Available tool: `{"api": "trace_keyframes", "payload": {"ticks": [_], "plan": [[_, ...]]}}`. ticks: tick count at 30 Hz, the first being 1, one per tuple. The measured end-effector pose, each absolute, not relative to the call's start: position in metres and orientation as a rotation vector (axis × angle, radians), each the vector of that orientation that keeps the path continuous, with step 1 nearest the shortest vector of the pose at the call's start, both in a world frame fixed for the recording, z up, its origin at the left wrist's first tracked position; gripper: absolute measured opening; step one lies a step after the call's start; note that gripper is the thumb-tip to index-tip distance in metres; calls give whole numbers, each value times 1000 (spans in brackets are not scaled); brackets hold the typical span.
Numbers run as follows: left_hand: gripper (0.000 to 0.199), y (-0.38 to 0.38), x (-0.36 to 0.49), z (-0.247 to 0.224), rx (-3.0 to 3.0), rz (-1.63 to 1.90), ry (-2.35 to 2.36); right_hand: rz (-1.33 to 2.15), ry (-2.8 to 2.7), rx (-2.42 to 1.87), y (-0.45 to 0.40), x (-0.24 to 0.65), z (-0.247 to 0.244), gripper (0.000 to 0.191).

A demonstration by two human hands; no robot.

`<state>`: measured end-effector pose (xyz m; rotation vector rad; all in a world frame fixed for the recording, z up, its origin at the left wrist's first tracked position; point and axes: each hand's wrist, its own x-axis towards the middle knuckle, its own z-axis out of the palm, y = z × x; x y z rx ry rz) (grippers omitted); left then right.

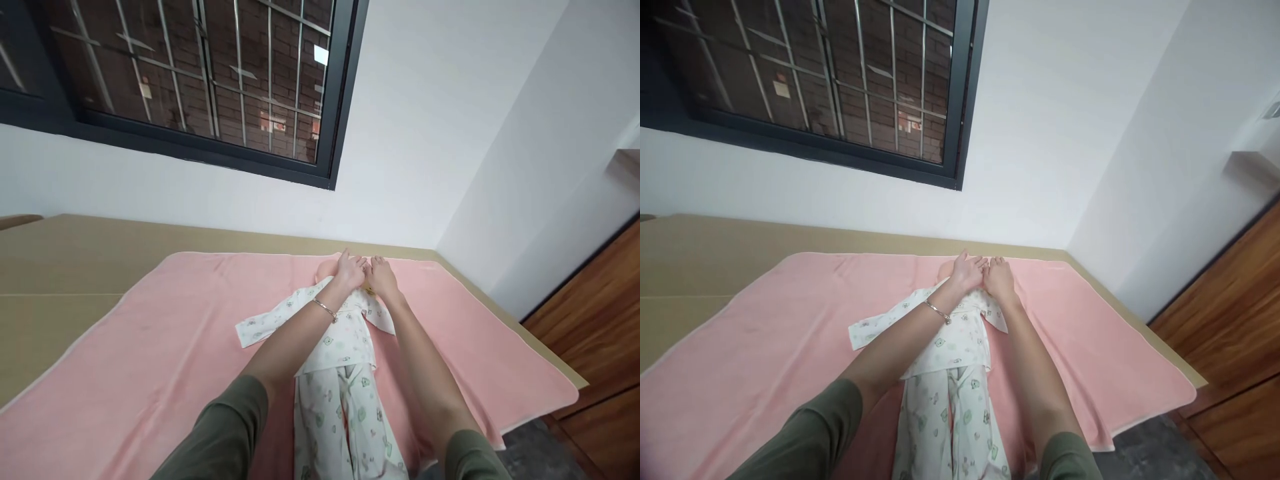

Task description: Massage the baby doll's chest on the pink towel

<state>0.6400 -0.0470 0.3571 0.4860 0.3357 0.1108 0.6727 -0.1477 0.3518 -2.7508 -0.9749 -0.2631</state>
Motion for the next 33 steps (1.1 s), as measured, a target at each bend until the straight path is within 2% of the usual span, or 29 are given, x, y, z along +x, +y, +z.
{"api": "trace_keyframes", "payload": {"ticks": [9,12,17,19,21,23,29,33], "plan": [[70,-42,591,351,456,74,351,-164,-910,-2790,-150,671,358,46],[68,-38,561,362,493,92,323,-135,-844,-2767,-145,662,361,55],[64,-34,522,398,516,104,190,-113,-1075,-2239,-122,606,355,66],[65,-31,506,415,541,78,150,-302,-1155,-2058,-115,571,346,75],[66,-27,490,429,609,67,178,-515,-1287,-1871,-114,537,338,64],[68,-26,476,437,683,61,175,-528,-1368,-1770,-119,511,335,60],[64,-61,460,421,892,226,-14,-475,-1421,-1586,-146,482,349,68],[74,-88,447,407,1090,186,-173,-540,-1446,-1574,-168,472,362,75]]}}
